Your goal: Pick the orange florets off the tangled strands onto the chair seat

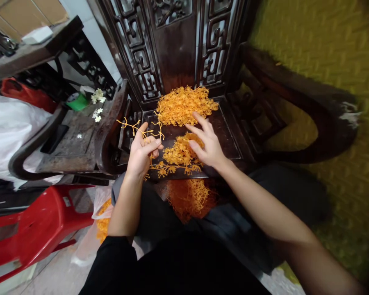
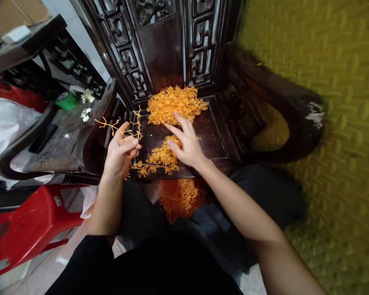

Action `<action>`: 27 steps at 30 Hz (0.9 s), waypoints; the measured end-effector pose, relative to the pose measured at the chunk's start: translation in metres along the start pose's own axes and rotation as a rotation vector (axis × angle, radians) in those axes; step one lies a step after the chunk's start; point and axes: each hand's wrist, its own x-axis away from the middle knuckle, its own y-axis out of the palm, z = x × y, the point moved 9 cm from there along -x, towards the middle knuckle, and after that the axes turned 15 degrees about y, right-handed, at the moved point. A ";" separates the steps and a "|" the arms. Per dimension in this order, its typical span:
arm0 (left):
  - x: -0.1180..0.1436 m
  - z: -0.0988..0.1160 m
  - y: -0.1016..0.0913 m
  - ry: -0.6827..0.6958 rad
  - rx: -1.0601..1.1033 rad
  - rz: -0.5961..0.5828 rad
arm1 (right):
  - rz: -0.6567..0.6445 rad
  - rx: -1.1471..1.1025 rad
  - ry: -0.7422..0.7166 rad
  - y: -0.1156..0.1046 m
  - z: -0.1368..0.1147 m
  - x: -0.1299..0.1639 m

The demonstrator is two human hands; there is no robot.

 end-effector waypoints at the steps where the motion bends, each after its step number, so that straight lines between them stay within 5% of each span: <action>1: 0.000 -0.002 0.002 0.001 -0.001 0.003 | -0.085 -0.184 0.010 0.002 -0.011 0.005; 5: -0.002 -0.010 0.008 0.012 -0.007 0.002 | -0.486 -0.443 0.134 0.040 -0.039 0.025; 9: 0.002 -0.021 0.016 -0.092 -0.084 -0.136 | -0.329 -0.503 0.373 0.033 -0.021 0.018; 15: 0.015 -0.023 0.022 -0.270 -0.151 -0.424 | -0.168 -0.859 0.526 0.017 0.008 0.011; 21: 0.019 -0.019 0.028 -0.276 0.048 -0.566 | -0.047 -1.131 0.662 0.010 0.032 0.009; 27: 0.017 -0.027 0.034 -0.289 -0.075 -0.442 | -0.059 -1.249 0.692 0.010 0.025 0.008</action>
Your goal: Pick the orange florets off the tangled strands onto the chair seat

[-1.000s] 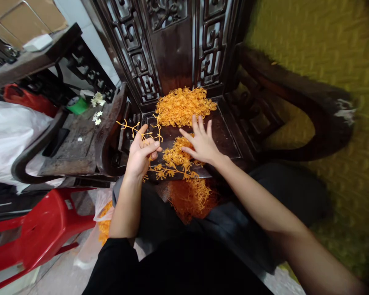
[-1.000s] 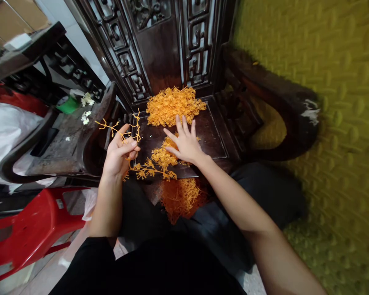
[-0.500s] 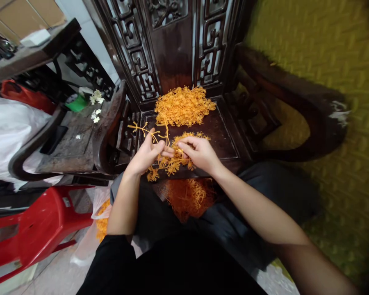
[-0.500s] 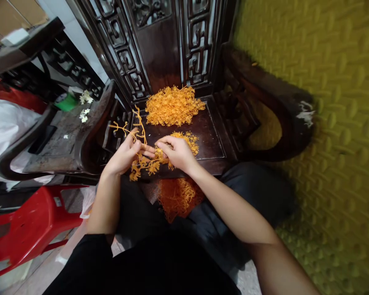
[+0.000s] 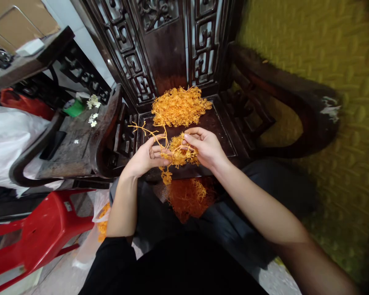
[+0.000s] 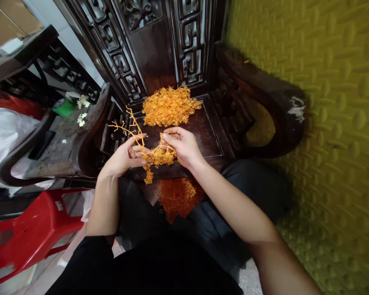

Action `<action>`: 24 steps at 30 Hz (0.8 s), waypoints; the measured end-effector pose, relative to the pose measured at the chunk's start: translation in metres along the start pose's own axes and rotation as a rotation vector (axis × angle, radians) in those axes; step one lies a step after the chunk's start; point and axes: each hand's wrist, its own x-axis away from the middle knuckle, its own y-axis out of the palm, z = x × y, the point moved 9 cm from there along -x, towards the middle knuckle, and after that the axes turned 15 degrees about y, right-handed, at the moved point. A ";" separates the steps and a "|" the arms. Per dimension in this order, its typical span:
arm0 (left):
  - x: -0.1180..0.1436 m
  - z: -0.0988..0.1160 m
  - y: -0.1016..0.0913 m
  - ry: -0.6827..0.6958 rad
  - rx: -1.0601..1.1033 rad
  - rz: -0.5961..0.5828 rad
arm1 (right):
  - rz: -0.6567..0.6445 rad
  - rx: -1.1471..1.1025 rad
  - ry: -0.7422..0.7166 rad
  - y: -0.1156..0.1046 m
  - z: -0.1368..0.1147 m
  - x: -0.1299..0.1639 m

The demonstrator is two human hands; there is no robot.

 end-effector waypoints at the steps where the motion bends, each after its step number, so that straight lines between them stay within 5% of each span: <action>1: 0.000 0.001 -0.001 0.006 -0.035 0.033 | -0.002 0.004 0.003 0.001 0.001 0.000; 4: 0.004 0.006 -0.002 0.023 -0.127 0.035 | 0.080 0.013 -0.062 -0.014 -0.009 -0.003; 7: 0.011 0.013 -0.005 0.031 -0.115 0.007 | 0.252 -0.032 -0.244 -0.057 -0.045 -0.005; 11: 0.012 0.020 -0.019 0.092 -0.056 0.144 | 0.292 0.024 -0.390 -0.085 -0.087 0.001; 14: 0.005 0.015 -0.020 0.116 0.045 0.251 | 0.253 0.177 -0.452 -0.060 -0.088 0.021; 17: -0.002 0.007 -0.012 0.122 0.137 0.305 | 0.158 0.455 -0.550 -0.008 -0.074 0.049; 21: -0.006 0.004 0.008 0.106 0.172 0.241 | -0.040 0.958 -0.753 0.059 -0.050 0.078; 24: -0.005 0.006 0.016 0.111 0.195 0.212 | -0.029 1.211 -0.858 0.073 -0.038 0.079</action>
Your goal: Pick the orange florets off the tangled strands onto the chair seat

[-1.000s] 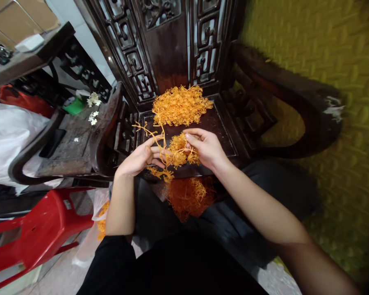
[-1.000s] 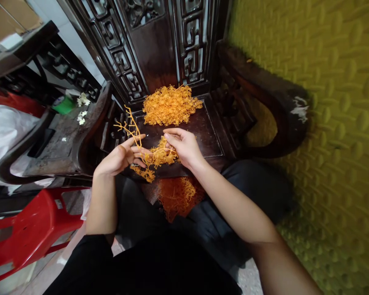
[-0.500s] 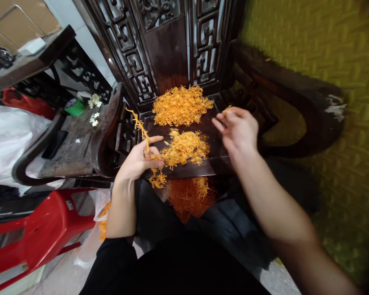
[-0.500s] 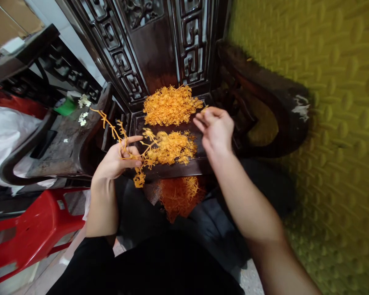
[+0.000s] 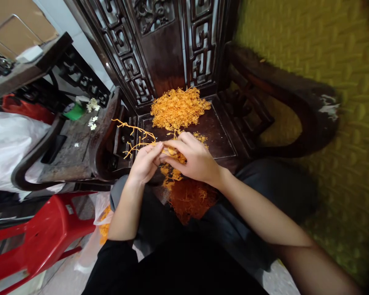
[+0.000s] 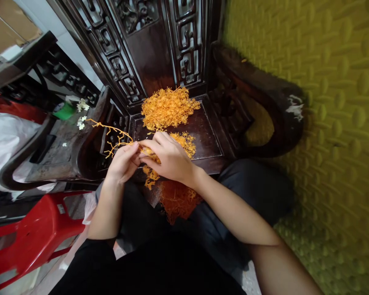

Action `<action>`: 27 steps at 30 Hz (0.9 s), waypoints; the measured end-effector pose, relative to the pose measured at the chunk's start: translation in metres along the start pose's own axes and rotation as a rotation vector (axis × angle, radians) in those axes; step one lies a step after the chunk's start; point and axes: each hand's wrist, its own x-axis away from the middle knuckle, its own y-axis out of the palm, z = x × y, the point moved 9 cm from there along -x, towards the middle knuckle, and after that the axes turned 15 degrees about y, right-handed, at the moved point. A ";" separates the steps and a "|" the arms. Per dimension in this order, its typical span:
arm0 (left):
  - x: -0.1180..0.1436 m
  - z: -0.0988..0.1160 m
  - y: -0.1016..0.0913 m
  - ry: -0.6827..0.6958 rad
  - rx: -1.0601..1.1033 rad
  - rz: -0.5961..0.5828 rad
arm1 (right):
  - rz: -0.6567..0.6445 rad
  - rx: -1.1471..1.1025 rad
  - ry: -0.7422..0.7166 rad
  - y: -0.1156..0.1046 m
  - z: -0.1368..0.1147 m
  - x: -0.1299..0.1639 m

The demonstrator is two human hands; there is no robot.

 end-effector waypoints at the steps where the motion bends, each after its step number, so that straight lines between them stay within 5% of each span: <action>1: 0.001 0.000 0.001 0.003 0.004 0.004 | 0.003 0.042 -0.011 0.003 0.002 0.000; 9: 0.000 -0.009 -0.002 0.019 0.090 0.142 | 0.136 -0.079 -0.162 0.001 0.007 0.005; 15: 0.005 -0.022 0.003 -0.118 0.090 0.015 | 0.134 0.125 -0.375 0.013 -0.015 0.016; 21: 0.010 -0.021 0.015 -0.196 0.182 -0.127 | 0.210 0.055 -0.534 -0.002 -0.032 0.029; 27: 0.004 -0.010 0.004 0.003 0.078 0.105 | 0.294 0.093 -0.578 -0.006 -0.039 0.038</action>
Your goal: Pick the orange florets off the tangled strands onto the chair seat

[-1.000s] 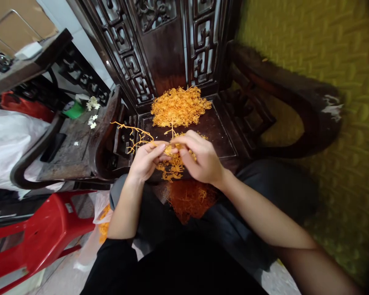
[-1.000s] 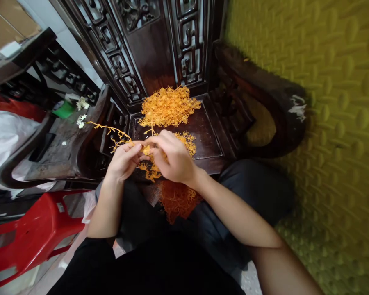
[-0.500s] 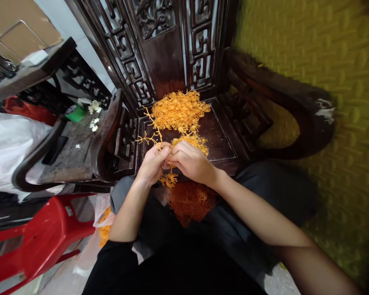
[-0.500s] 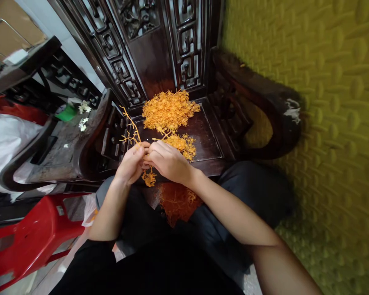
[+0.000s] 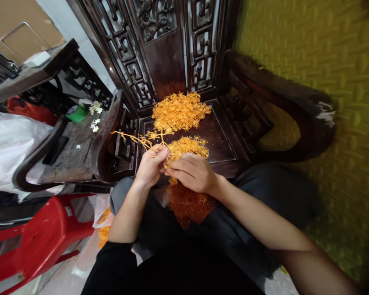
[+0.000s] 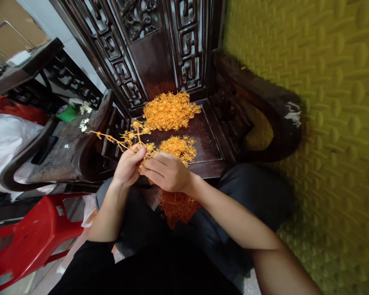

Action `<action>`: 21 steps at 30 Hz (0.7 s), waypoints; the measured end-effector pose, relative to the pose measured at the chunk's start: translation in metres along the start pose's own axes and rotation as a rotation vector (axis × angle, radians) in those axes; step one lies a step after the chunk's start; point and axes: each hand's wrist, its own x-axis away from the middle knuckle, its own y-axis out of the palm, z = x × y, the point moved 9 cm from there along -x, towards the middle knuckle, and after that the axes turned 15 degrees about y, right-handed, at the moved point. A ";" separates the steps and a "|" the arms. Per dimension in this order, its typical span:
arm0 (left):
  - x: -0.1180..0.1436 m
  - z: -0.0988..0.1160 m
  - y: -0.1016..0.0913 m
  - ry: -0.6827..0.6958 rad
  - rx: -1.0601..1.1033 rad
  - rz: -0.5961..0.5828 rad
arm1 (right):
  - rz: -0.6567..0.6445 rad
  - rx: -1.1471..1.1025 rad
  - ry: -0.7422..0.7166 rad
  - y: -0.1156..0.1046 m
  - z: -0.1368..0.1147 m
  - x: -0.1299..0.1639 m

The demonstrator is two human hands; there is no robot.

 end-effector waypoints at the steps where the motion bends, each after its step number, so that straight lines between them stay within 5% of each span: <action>1: -0.004 0.005 -0.006 0.080 -0.014 0.072 | 0.016 -0.017 0.033 -0.002 -0.001 0.000; 4: -0.016 0.019 -0.031 0.264 0.007 0.288 | 0.052 -0.207 0.066 -0.014 -0.018 0.001; 7: -0.024 0.023 -0.040 0.265 0.069 0.307 | -0.010 -0.461 0.144 -0.020 -0.022 -0.004; 12: -0.015 0.017 -0.017 0.164 -0.003 0.084 | 0.083 -0.842 0.987 -0.002 0.084 0.011; 15: -0.010 0.014 -0.010 0.169 -0.061 0.039 | 0.120 -1.008 1.246 0.015 0.118 0.033; 18: -0.011 0.014 -0.010 0.193 -0.117 0.048 | -0.036 -0.899 1.328 0.031 0.114 0.043; 21: -0.010 0.014 -0.009 0.192 -0.177 0.041 | -0.189 -0.689 1.213 0.036 0.099 0.035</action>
